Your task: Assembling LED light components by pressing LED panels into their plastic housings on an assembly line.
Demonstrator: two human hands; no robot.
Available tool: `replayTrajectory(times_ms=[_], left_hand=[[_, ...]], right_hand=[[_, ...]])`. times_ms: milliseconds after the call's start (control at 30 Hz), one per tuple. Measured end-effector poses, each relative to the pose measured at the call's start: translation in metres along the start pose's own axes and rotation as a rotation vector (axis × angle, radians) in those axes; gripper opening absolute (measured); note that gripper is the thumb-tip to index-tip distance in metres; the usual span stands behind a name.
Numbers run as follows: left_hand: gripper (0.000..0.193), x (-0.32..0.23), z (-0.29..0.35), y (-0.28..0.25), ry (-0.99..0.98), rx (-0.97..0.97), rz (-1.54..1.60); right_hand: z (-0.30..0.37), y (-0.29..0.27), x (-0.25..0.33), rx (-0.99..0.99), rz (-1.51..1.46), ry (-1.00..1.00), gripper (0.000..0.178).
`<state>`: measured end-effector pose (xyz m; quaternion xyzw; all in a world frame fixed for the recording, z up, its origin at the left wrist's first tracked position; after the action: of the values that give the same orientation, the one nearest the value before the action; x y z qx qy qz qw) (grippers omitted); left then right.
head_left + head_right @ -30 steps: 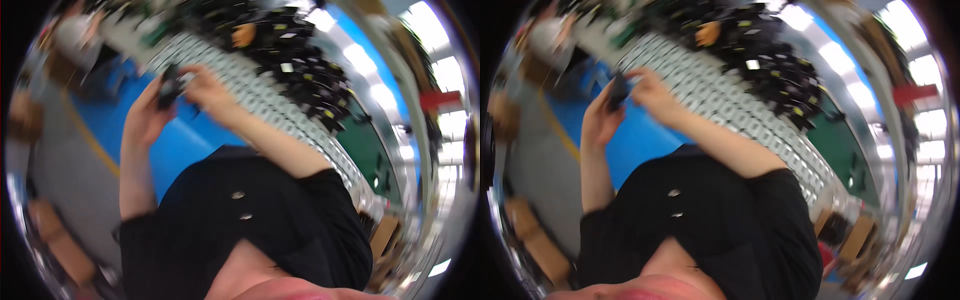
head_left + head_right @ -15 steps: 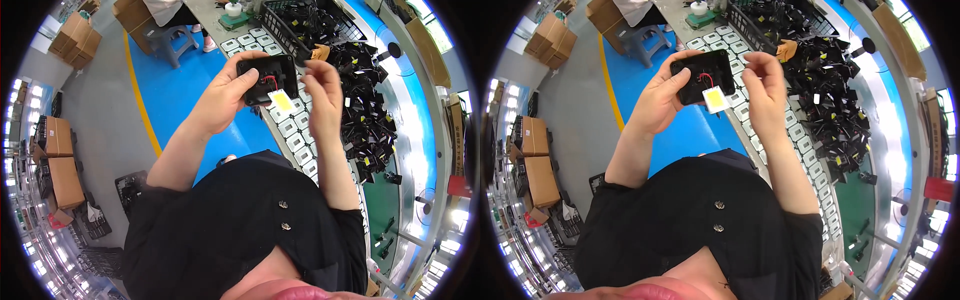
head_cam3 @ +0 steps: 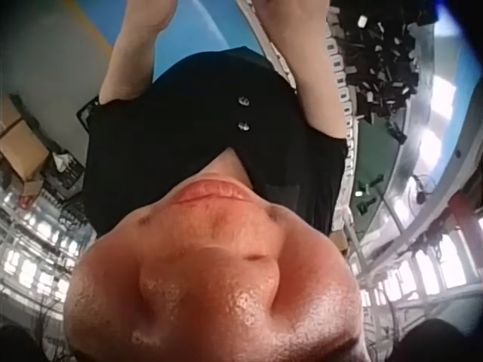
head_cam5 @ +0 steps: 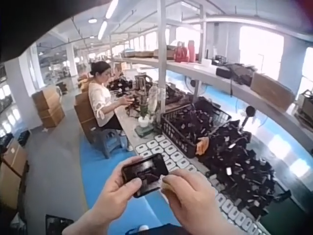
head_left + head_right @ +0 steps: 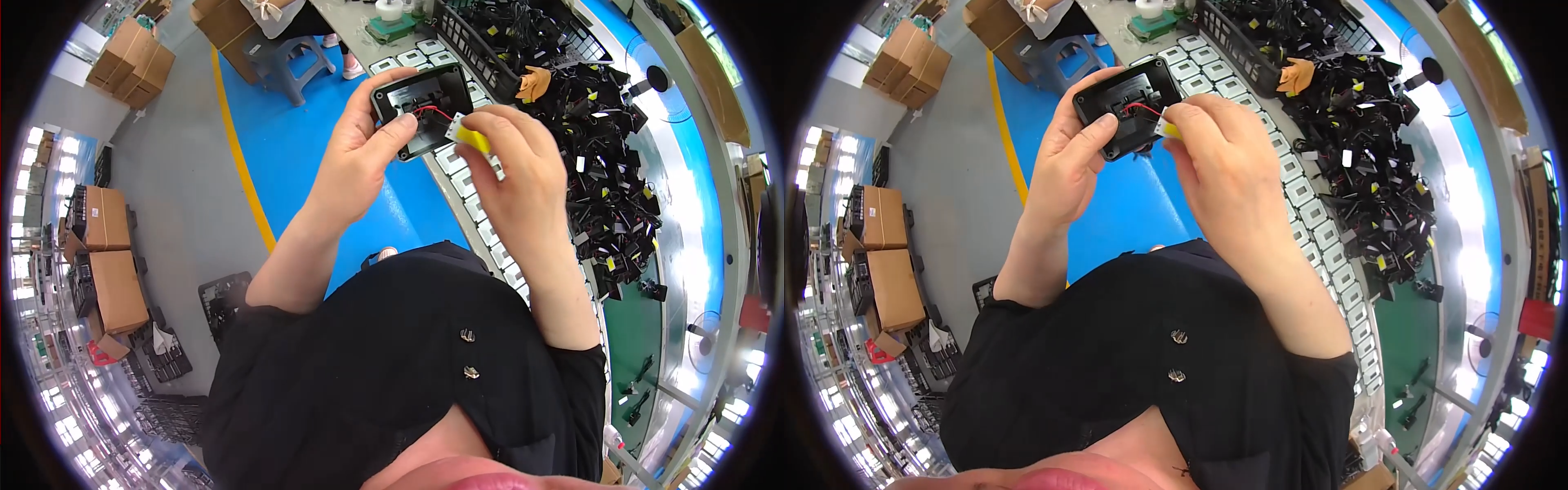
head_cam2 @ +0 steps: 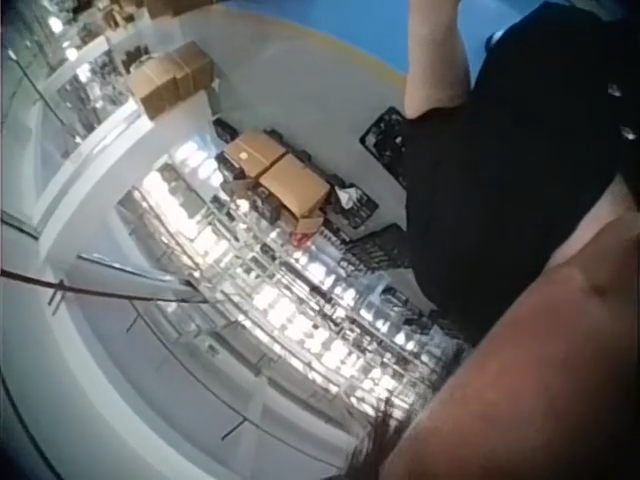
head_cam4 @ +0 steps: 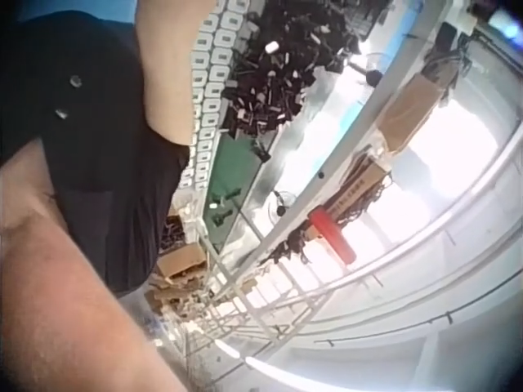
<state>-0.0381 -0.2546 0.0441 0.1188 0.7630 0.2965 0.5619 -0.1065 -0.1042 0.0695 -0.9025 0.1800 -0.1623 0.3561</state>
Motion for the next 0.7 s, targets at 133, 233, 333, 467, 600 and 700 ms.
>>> replayTrajectory(times_ms=[133,233,333,467,600,700], left_hand=[[0.036,-0.002,-0.006,-0.007,0.028,-0.019,-0.003],[0.03,-0.005,-0.018,-0.005,0.115,-0.159,-0.054],[0.02,0.011,-0.036,-0.012,0.119,-0.2,-0.21],[0.022,0.022,-0.041,-0.013,0.111,-0.167,-0.306],[0.022,0.024,-0.031,-0.005,0.203,-0.155,-0.62],[0.02,0.02,-0.028,-0.006,0.272,-0.132,-0.609]], right_hand=[[-0.016,-0.003,0.006,-0.027,0.101,-0.121,0.023],[-0.031,-0.004,0.011,-0.038,0.213,-0.23,0.018],[-0.036,0.001,0.006,0.019,0.165,-0.188,0.02],[-0.03,0.001,0.004,0.071,0.182,-0.23,0.014],[-0.018,0.004,0.0,0.093,0.198,-0.245,0.014],[-0.017,0.001,-0.003,0.104,0.145,-0.22,0.016]])
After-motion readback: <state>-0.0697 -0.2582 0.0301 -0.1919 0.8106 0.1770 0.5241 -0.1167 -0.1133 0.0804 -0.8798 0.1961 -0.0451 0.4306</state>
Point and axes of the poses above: each hand's wrist, its own z-axis away from the middle knuckle, its own y-axis out of the palm, x = y × z, the point moved 1 cm from there along -z, towards the middle knuckle, and after that the axes turned 13 degrees about z, right-handed, at the moved point
